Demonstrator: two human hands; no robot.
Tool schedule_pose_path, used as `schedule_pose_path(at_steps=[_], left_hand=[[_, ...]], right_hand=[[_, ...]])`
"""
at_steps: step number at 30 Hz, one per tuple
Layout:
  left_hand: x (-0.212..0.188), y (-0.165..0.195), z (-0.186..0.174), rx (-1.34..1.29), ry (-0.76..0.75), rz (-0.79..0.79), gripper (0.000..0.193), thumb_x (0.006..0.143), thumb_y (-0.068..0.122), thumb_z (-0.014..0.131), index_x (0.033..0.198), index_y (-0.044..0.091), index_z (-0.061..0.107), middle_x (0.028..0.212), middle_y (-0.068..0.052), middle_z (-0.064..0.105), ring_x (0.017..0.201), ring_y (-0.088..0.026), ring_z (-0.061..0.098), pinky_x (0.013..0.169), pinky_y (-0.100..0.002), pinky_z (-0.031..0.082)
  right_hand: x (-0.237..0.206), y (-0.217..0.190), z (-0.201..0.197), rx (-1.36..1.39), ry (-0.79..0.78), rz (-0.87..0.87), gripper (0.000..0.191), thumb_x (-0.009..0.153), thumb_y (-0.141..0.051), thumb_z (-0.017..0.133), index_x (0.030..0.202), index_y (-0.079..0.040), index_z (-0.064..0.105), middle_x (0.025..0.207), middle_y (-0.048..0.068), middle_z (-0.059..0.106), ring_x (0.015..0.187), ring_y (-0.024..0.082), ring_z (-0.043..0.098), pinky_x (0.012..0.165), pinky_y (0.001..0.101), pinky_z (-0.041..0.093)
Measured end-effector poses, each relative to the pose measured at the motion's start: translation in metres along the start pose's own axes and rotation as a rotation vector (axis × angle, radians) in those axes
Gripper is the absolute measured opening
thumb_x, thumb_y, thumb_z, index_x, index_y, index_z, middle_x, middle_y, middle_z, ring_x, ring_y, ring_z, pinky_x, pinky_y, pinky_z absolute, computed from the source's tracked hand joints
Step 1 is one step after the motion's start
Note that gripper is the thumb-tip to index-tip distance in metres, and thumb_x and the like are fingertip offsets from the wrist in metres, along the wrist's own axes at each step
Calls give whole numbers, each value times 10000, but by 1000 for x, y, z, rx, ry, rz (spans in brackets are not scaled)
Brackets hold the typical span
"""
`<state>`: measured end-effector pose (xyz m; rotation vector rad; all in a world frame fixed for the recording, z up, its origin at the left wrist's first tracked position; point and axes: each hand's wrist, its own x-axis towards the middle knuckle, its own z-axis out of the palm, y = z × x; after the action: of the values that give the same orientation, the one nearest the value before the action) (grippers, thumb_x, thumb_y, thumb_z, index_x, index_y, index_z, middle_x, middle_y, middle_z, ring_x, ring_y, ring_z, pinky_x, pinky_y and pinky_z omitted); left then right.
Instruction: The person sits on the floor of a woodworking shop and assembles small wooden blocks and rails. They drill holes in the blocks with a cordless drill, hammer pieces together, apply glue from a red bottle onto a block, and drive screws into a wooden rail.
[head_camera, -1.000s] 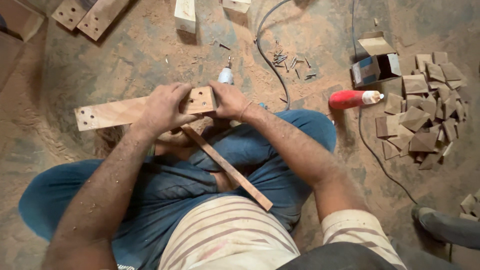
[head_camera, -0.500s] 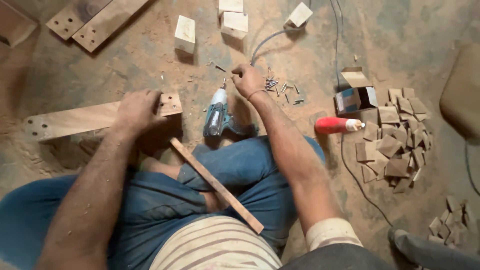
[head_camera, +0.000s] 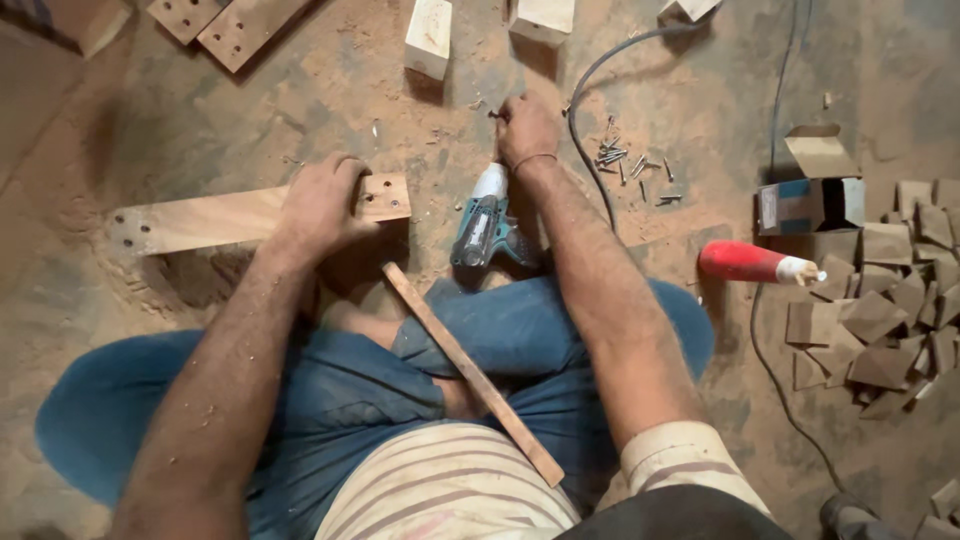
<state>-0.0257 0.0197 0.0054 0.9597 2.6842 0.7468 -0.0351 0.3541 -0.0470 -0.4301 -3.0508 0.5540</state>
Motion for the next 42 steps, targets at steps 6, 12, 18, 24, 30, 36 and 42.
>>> schedule_pose_path(at_steps=[6, 12, 18, 24, 30, 36, 42], left_hand=[[0, 2, 0, 1, -34, -5, 671, 639, 297, 891, 1218, 50, 657, 1227, -176, 662, 1113, -381, 628, 973, -468, 497], [-3, 5, -4, 47, -63, 11, 706, 650, 337, 899, 1251, 59, 653, 1234, -176, 661, 1129, -380, 625, 984, -468, 482], [-8, 18, -22, 69, -105, -19, 926, 568, 446, 945, 1332, 54, 599, 1247, -198, 637, 1152, -404, 590, 977, -505, 440], [-6, 41, -66, -166, 240, 41, 624, 873, 374, 864, 1342, 26, 644, 1259, -211, 674, 1171, -386, 632, 1004, -498, 497], [-32, 97, -80, -822, 148, 69, 295, 993, 135, 753, 1246, -8, 700, 1114, -99, 771, 1017, -167, 720, 881, -308, 575], [-35, 107, -70, -1219, 157, 3, 335, 937, 112, 741, 1251, 11, 682, 1009, -55, 736, 897, -80, 681, 815, -247, 576], [-27, 84, -59, -1134, 136, -39, 174, 951, 122, 765, 1062, -12, 760, 933, -36, 772, 855, -69, 677, 778, -249, 573]], right_hand=[[2, 8, 15, -13, 123, -88, 154, 819, -204, 755, 913, -92, 707, 970, 159, 672, 934, 373, 658, 794, 511, 516], [-7, 6, 10, 191, 97, 77, 156, 801, -228, 748, 889, -114, 690, 875, 139, 712, 852, 359, 686, 753, 493, 536], [-28, -18, -15, 383, 240, -3, 205, 809, -110, 748, 999, -61, 686, 942, 119, 749, 876, 288, 736, 781, 416, 571], [-88, -76, -72, 846, 119, -124, 178, 960, -58, 722, 1131, -20, 697, 994, 65, 748, 883, 148, 710, 815, 286, 592], [-171, -124, -95, 1077, 110, -100, 189, 950, -73, 783, 1070, -11, 652, 943, 8, 697, 835, 67, 651, 753, 226, 553], [-177, -137, -100, 976, 178, -206, 190, 963, -59, 808, 1059, -10, 652, 931, 15, 690, 832, 62, 632, 752, 224, 535], [-172, -135, -94, 888, 117, -241, 222, 955, -111, 800, 1098, -10, 664, 960, 70, 733, 839, 98, 684, 750, 257, 572]])
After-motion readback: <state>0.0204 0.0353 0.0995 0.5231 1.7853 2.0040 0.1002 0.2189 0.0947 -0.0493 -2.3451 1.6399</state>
